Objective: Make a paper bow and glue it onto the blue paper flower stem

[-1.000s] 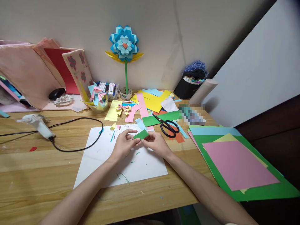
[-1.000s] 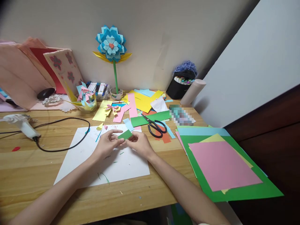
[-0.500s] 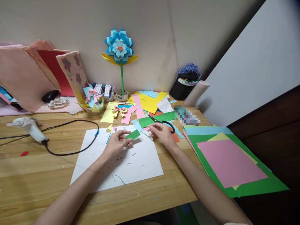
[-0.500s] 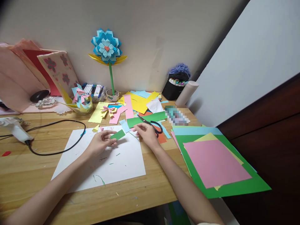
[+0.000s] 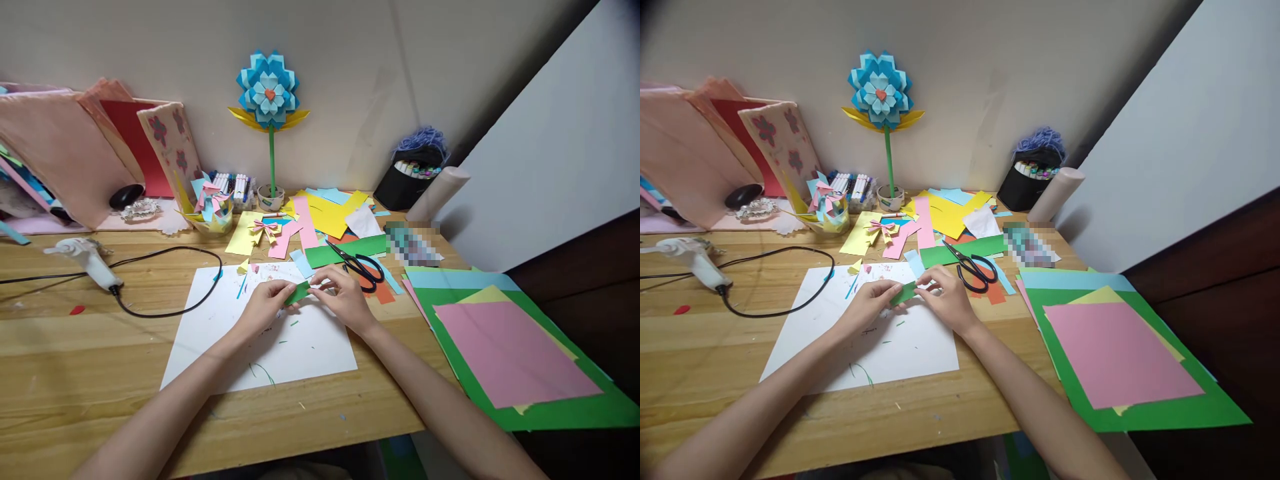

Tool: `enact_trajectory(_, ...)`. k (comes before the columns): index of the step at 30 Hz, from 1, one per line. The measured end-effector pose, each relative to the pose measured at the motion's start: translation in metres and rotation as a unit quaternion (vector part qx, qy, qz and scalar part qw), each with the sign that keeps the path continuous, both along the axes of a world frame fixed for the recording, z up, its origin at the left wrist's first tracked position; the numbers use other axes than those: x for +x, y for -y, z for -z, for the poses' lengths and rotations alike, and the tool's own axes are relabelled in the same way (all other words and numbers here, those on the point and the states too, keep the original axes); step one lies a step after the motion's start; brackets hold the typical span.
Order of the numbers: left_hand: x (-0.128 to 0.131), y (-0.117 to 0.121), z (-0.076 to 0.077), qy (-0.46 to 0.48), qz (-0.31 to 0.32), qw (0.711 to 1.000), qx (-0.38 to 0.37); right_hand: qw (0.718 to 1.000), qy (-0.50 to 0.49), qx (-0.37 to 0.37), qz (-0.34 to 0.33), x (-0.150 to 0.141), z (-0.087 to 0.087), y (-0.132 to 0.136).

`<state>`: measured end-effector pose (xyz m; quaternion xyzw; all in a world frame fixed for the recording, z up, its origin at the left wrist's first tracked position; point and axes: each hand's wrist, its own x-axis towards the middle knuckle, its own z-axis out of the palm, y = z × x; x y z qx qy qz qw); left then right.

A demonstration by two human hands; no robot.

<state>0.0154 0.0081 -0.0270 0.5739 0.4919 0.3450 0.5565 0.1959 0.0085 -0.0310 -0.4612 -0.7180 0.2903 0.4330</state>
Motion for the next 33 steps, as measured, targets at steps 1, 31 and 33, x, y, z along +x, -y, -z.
enact_trajectory(1,0.0,0.0,-0.002,-0.007,0.001,1.0,0.001,1.0,0.008,0.01,-0.006,-0.001,0.0,0.001)
enact_trajectory(31,-0.002,0.002,-0.004,0.176,-0.028,0.974,-0.143,0.949,0.146,0.228,-0.159,0.012,-0.004,-0.004)
enact_trajectory(33,-0.001,0.002,-0.004,0.176,-0.026,0.975,-0.133,0.949,0.15,0.22,-0.171,0.013,-0.005,-0.005)
